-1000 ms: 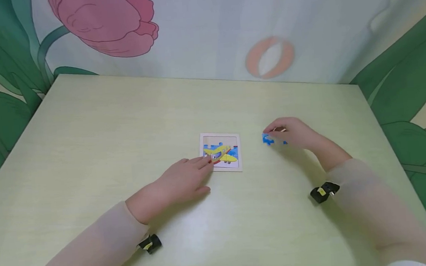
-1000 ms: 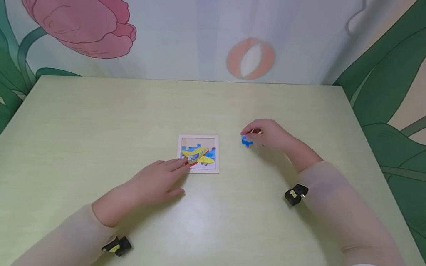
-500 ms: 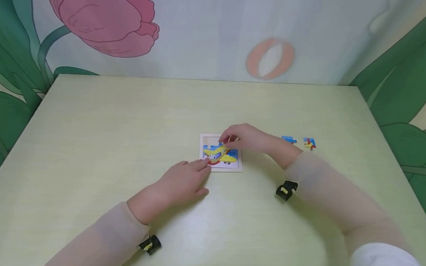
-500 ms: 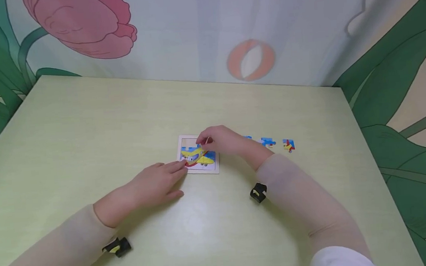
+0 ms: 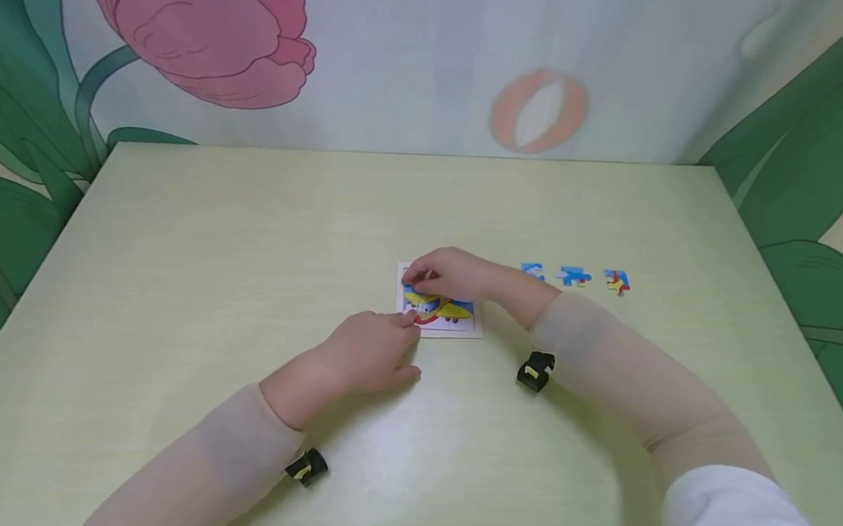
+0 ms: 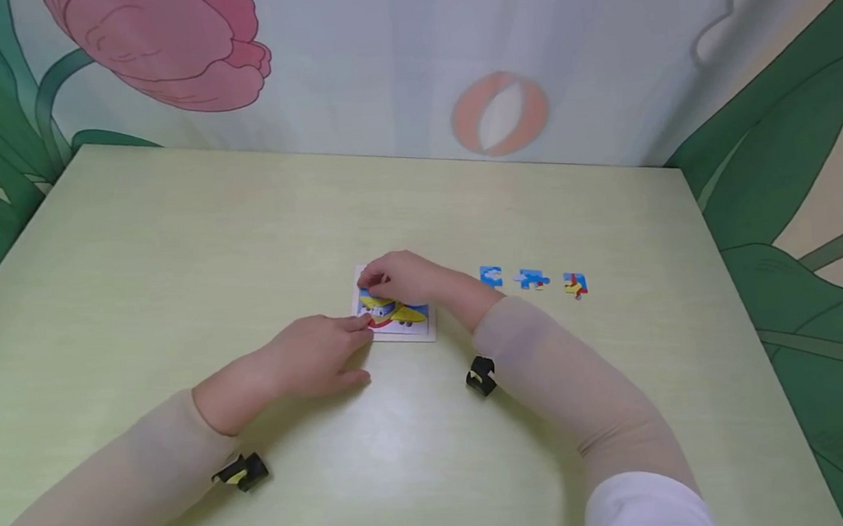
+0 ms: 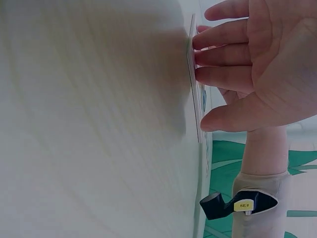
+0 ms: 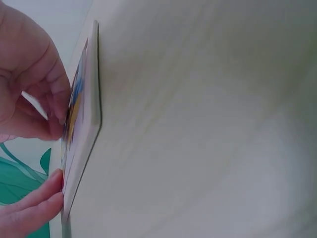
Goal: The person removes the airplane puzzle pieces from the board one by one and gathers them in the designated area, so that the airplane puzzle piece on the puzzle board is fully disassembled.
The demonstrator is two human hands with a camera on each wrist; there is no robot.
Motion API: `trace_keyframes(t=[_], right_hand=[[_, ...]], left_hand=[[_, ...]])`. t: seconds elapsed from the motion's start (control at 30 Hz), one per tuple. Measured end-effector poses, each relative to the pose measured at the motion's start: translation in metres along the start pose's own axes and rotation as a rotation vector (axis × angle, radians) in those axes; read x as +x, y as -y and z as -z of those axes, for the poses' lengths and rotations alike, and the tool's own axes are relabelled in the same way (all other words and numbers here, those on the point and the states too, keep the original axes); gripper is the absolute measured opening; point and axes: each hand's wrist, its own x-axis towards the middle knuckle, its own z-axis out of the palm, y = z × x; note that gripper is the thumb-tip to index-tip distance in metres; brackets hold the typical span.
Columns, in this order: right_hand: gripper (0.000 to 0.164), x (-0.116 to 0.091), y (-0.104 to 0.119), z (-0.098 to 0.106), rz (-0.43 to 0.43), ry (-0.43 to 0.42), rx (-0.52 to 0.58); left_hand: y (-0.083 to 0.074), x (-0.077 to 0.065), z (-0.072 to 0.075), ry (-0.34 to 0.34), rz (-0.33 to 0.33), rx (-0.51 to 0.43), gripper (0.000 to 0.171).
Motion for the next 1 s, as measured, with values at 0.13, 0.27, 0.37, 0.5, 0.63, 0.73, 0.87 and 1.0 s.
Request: trace_keyframes(t=[0.13, 0.27, 0.37, 0.5, 0.63, 0.73, 0.87, 1.0], right_hand=[[0.027, 0.0, 0.002, 0.0, 0.022, 0.001, -0.043], [0.025, 0.002, 0.003, 0.0, 0.016, 0.013, -0.061], [0.024, 0.004, 0.003, 0.0, -0.008, 0.023, -0.044], [0.019, 0.006, 0.002, 0.0, -0.02, 0.045, 0.005], [0.015, 0.007, 0.0, 0.002, -0.035, 0.058, 0.063], [0.016, 0.007, -0.001, 0.003, -0.028, 0.06, 0.096], [0.022, 0.007, -0.003, 0.006, 0.007, 0.086, 0.102], [0.025, 0.007, -0.005, 0.01, 0.015, 0.103, 0.108]], left_hand=[[0.0, 0.0, 0.0, 0.01, 0.007, 0.003, 0.048], [-0.001, 0.0, 0.0, 0.015, 0.02, 0.012, 0.049], [-0.002, 0.001, 0.0, 0.015, 0.027, 0.015, 0.049], [-0.003, 0.002, 0.0, 0.017, 0.031, 0.021, 0.046], [-0.005, 0.003, 0.001, 0.029, 0.034, 0.026, 0.046], [-0.005, 0.004, 0.004, 0.032, 0.035, 0.023, 0.044], [-0.005, 0.004, 0.008, 0.031, 0.037, 0.01, 0.04], [-0.006, 0.003, 0.012, 0.037, 0.036, -0.002, 0.04]])
